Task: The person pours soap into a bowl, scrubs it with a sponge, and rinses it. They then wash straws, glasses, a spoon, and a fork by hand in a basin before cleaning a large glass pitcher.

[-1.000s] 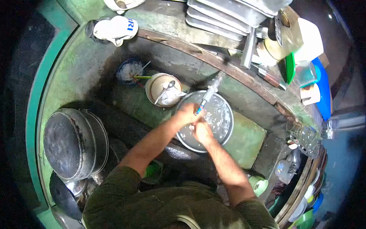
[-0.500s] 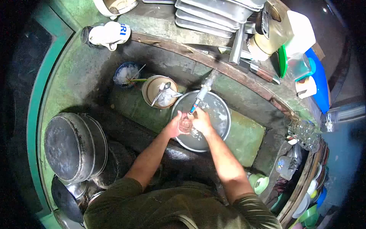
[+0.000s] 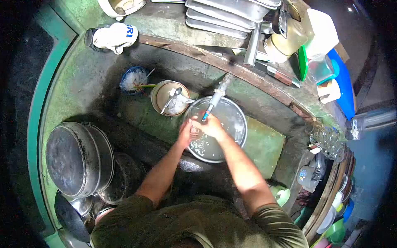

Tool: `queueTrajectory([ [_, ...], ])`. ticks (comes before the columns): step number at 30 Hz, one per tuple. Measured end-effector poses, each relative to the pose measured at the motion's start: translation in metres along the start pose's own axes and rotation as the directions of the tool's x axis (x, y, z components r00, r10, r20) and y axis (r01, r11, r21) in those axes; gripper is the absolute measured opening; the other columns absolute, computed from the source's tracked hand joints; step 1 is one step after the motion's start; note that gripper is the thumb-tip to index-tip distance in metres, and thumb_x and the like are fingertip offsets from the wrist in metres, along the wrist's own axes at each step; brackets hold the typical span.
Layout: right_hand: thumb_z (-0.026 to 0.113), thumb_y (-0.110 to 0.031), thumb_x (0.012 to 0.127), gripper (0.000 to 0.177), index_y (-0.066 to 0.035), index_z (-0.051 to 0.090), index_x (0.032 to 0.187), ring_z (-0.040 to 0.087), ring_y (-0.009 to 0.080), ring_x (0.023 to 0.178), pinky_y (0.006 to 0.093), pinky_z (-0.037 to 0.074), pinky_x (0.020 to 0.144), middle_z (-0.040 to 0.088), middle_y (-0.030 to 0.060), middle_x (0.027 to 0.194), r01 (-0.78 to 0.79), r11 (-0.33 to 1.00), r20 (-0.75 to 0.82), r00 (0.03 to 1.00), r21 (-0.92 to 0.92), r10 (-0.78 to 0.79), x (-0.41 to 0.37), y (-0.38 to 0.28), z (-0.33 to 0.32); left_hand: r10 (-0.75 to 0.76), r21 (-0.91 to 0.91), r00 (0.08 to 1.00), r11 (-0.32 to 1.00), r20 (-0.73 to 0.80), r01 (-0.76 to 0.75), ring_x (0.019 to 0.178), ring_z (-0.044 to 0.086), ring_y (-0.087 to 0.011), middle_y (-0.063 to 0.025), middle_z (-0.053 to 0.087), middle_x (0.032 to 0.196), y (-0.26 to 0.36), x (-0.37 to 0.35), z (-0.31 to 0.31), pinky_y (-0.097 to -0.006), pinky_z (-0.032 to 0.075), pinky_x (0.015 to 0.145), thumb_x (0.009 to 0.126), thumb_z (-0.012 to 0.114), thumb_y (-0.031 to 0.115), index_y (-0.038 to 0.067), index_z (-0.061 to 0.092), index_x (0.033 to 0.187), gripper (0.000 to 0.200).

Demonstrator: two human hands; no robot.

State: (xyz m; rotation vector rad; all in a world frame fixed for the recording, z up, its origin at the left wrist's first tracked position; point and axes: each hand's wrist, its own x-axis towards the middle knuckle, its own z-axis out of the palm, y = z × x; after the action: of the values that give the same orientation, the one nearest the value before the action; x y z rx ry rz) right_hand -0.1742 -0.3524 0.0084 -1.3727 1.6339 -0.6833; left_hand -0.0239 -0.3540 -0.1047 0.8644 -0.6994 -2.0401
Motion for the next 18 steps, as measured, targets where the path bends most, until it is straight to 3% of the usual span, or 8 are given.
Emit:
queueTrajectory([
  [1,0.075,-0.02,0.081,0.037,-0.005,0.056,0.108,0.063,0.0205,0.071,0.0332,0.052,0.064,0.065,0.0096,0.078,-0.273,0.938,0.239,0.946,0.214,0.221,-0.008,-0.013,-0.02,-0.045,0.039,0.994,0.998,0.098,0.041,0.084,0.063,-0.0126,-0.0056,0.064,0.103,0.013,-0.003,0.006,-0.0281,0.052,0.073,0.099,0.041,0.045,0.008,0.052,0.129,0.049],
  [4,0.071,-0.008,0.083,0.015,-0.004,0.059,0.09,0.061,0.0116,0.067,0.0281,0.051,0.06,0.065,0.0029,0.074,-0.181,0.974,0.29,0.948,0.139,0.135,-0.011,0.033,-0.03,-0.284,0.086,0.949,0.958,0.138,0.274,0.089,0.063,-0.0153,-0.0074,0.064,0.105,0.014,0.005,0.014,-0.0313,0.051,0.08,0.1,0.039,0.045,0.005,0.052,0.129,0.051],
  [8,0.064,0.001,0.076,0.013,-0.006,0.059,0.085,0.066,0.0383,0.082,0.0441,0.054,0.07,0.066,0.0205,0.084,0.174,0.82,0.131,0.984,-0.545,-0.122,-0.037,0.01,-0.018,-0.249,-0.134,0.852,0.929,0.461,0.344,0.095,0.064,-0.0235,-0.0094,0.067,0.103,0.031,0.047,0.014,-0.0383,0.048,0.087,0.098,0.045,0.04,0.0,0.054,0.125,0.048],
  [9,0.064,0.001,0.076,0.013,-0.006,0.059,0.085,0.066,0.0383,0.082,0.0441,0.054,0.07,0.066,0.0205,0.084,0.172,0.824,0.129,0.984,-0.54,-0.121,-0.042,0.007,-0.012,-0.281,0.373,0.842,0.922,0.461,0.103,0.099,0.062,-0.0234,-0.0103,0.067,0.103,0.039,0.057,0.014,-0.0383,0.047,0.089,0.093,0.051,0.04,0.002,0.058,0.12,0.047],
  [13,0.058,-0.01,0.086,0.025,0.0,0.058,0.109,0.066,0.0362,0.084,0.0449,0.054,0.072,0.064,0.0238,0.097,0.102,0.933,-0.11,0.983,-0.346,-0.148,-0.049,0.036,0.03,-0.408,0.935,0.847,0.053,0.34,-0.35,0.104,0.061,-0.0329,-0.019,0.066,0.105,0.102,0.056,0.066,-0.0427,0.047,0.09,0.079,0.065,0.036,0.0,0.061,0.111,0.048],
  [15,0.056,-0.015,0.089,0.035,-0.003,0.058,0.122,0.065,0.0334,0.091,0.0438,0.053,0.08,0.049,0.0299,0.126,0.076,0.996,-0.091,0.993,-0.045,-0.08,-0.037,0.055,0.052,-0.197,0.963,0.948,0.151,0.25,-0.223,0.102,0.061,-0.0381,-0.023,0.064,0.106,0.046,0.08,0.029,-0.0445,0.048,0.091,0.083,0.064,0.035,-0.001,0.061,0.111,0.046],
  [16,0.052,-0.02,0.091,0.032,-0.008,0.061,0.119,0.064,0.0353,0.092,0.0452,0.051,0.084,0.051,0.0286,0.126,0.115,0.928,-0.001,0.992,-0.354,-0.123,-0.04,0.042,0.042,-0.189,0.983,0.965,0.062,0.179,-0.17,0.103,0.061,-0.037,-0.0221,0.064,0.108,0.055,0.07,0.039,-0.0439,0.048,0.091,0.085,0.062,0.034,-0.001,0.06,0.113,0.044],
  [18,0.053,-0.021,0.09,0.029,-0.01,0.063,0.116,0.062,0.0394,0.093,0.0473,0.049,0.085,0.059,0.0286,0.111,0.054,0.772,0.015,0.998,-0.634,-0.057,-0.018,0.05,0.042,0.177,0.651,0.972,0.722,0.153,-0.234,0.1,0.063,-0.0298,-0.0152,0.065,0.105,0.046,0.053,0.038,-0.0403,0.049,0.088,0.092,0.054,0.035,0.003,0.06,0.116,0.041],
])
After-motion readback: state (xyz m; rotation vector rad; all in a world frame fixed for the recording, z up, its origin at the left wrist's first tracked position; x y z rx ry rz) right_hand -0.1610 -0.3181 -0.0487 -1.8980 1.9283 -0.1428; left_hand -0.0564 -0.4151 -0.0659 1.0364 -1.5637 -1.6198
